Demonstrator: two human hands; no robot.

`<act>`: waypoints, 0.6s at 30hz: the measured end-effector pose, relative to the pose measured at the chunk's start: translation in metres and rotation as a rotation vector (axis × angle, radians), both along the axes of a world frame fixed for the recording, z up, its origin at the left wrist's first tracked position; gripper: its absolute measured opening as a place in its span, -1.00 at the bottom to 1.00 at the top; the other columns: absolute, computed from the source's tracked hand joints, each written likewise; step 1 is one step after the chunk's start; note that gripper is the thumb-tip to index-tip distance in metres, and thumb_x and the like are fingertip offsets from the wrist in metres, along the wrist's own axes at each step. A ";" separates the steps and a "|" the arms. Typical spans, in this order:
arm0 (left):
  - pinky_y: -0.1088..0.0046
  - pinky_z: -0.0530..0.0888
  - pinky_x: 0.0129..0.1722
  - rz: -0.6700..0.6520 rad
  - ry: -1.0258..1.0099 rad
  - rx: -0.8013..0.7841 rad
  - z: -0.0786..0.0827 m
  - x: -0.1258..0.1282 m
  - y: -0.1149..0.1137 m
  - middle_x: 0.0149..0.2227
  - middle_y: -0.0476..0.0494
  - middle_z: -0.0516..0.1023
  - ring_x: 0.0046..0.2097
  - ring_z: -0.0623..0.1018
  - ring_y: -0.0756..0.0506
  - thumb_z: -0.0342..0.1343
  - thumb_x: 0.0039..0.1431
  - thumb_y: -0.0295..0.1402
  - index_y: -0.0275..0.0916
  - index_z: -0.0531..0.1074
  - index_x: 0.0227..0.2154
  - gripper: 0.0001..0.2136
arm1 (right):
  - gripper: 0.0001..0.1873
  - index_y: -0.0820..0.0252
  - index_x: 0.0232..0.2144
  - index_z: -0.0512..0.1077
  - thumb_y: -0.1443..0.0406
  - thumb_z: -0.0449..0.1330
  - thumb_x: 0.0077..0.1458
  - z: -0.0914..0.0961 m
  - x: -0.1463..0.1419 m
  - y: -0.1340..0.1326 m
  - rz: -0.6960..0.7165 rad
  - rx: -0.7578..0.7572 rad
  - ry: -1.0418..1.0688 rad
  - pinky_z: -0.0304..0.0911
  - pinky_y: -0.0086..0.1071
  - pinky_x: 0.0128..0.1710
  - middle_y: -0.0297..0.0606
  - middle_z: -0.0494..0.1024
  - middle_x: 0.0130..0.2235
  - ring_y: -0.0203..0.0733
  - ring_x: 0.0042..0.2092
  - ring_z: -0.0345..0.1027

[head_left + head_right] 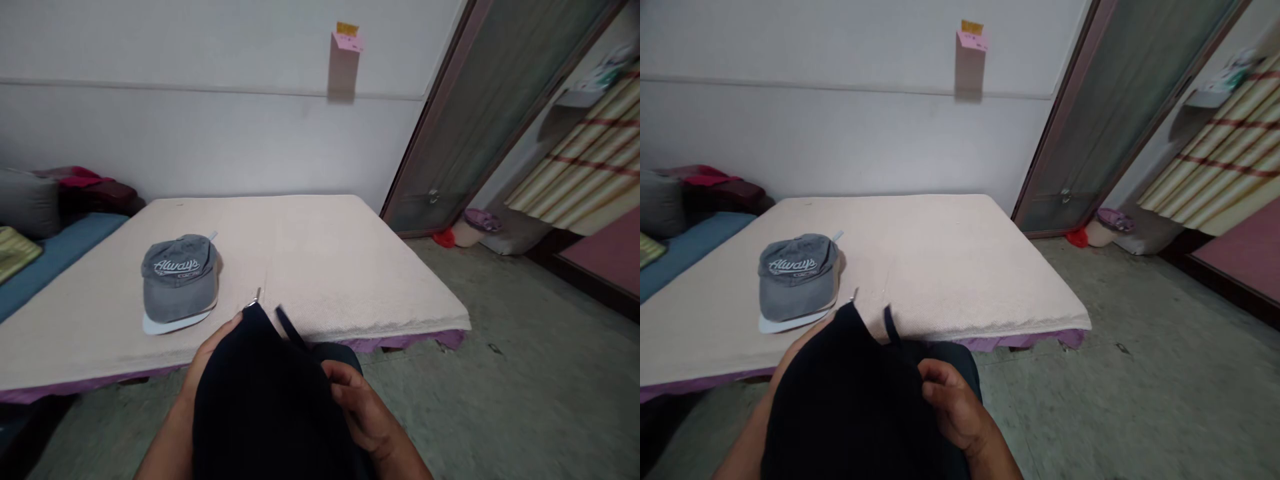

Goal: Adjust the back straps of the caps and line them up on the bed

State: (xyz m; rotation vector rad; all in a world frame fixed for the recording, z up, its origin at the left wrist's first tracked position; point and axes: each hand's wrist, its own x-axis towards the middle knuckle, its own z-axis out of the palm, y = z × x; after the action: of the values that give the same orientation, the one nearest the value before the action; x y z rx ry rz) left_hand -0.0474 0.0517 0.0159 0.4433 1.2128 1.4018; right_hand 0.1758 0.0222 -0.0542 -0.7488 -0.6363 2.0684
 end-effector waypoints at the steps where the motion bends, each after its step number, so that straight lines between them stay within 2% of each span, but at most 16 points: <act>1: 0.29 0.55 -0.33 -0.052 -0.043 -0.059 -0.004 0.000 0.001 -0.44 -0.13 0.64 -0.31 0.62 -0.24 0.23 -0.06 -0.36 -0.21 0.58 -0.41 -0.88 | -0.71 0.20 -0.37 0.51 0.21 0.39 -0.21 0.000 -0.002 0.002 -0.055 -0.011 0.002 0.25 -0.41 -0.30 -0.31 0.53 -0.40 -0.26 -0.37 0.38; 3: 0.29 0.55 -0.31 -0.143 -0.156 -0.145 -0.014 -0.001 0.000 -0.43 -0.11 0.63 -0.32 0.62 -0.21 0.18 0.01 -0.29 -0.22 0.56 -0.35 -0.84 | -0.75 0.16 -0.34 0.50 0.22 0.35 -0.14 0.001 -0.006 0.011 -0.220 -0.022 0.020 0.27 -0.39 -0.22 -0.30 0.55 -0.34 -0.24 -0.30 0.41; 5: 0.32 0.53 -0.27 -0.167 -0.215 -0.180 -0.029 -0.003 -0.007 -0.39 -0.09 0.64 -0.29 0.62 -0.18 0.15 0.06 -0.26 -0.21 0.54 -0.33 -0.82 | -0.76 0.12 -0.29 0.50 0.24 0.33 -0.10 0.002 -0.007 0.020 -0.352 -0.035 0.033 0.28 -0.38 -0.16 -0.32 0.56 -0.27 -0.23 -0.24 0.42; 8: 0.36 0.50 -0.21 -0.147 -0.159 -0.218 -0.054 -0.006 -0.027 -0.36 -0.12 0.64 -0.22 0.60 -0.18 0.17 0.05 -0.27 -0.23 0.55 -0.40 -0.85 | -0.78 0.11 -0.31 0.50 0.27 0.33 -0.10 -0.002 -0.008 0.029 -0.419 -0.052 0.024 0.30 -0.42 -0.19 -0.36 0.57 -0.32 -0.28 -0.28 0.44; 12: 0.36 0.46 -0.19 -0.160 -0.010 -0.144 -0.080 -0.007 -0.052 -0.29 -0.12 0.63 -0.15 0.57 -0.22 0.19 0.02 -0.21 -0.20 0.56 -0.32 -0.79 | -0.76 0.11 -0.29 0.50 0.24 0.34 -0.09 -0.012 -0.012 0.033 -0.439 -0.090 0.021 0.33 -0.38 -0.19 -0.37 0.57 -0.34 -0.27 -0.31 0.45; 15: 0.40 0.44 -0.28 -0.154 0.022 -0.085 -0.086 -0.011 -0.055 -0.39 -0.08 0.61 -0.27 0.57 -0.17 0.21 0.01 -0.20 -0.20 0.55 -0.34 -0.80 | -0.76 0.12 -0.26 0.51 0.24 0.31 -0.05 -0.016 -0.018 0.036 -0.426 -0.078 0.022 0.29 -0.37 -0.10 -0.34 0.57 -0.26 -0.24 -0.21 0.44; 18: 0.50 0.39 -0.40 -0.115 0.051 -0.048 -0.077 -0.024 -0.041 -0.45 -0.02 0.58 -0.41 0.52 -0.06 0.22 0.00 -0.20 -0.21 0.53 -0.36 -0.80 | -0.71 0.14 -0.17 0.49 0.23 0.27 0.00 -0.019 -0.023 0.040 -0.373 -0.010 0.017 0.25 -0.36 -0.05 -0.25 0.55 -0.14 -0.19 -0.09 0.39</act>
State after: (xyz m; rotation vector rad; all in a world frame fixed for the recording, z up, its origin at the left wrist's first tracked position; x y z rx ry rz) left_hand -0.0713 0.0108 -0.0606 0.5096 1.2401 1.2671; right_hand 0.1532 0.0622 -0.0736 -0.7889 -0.4389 1.7345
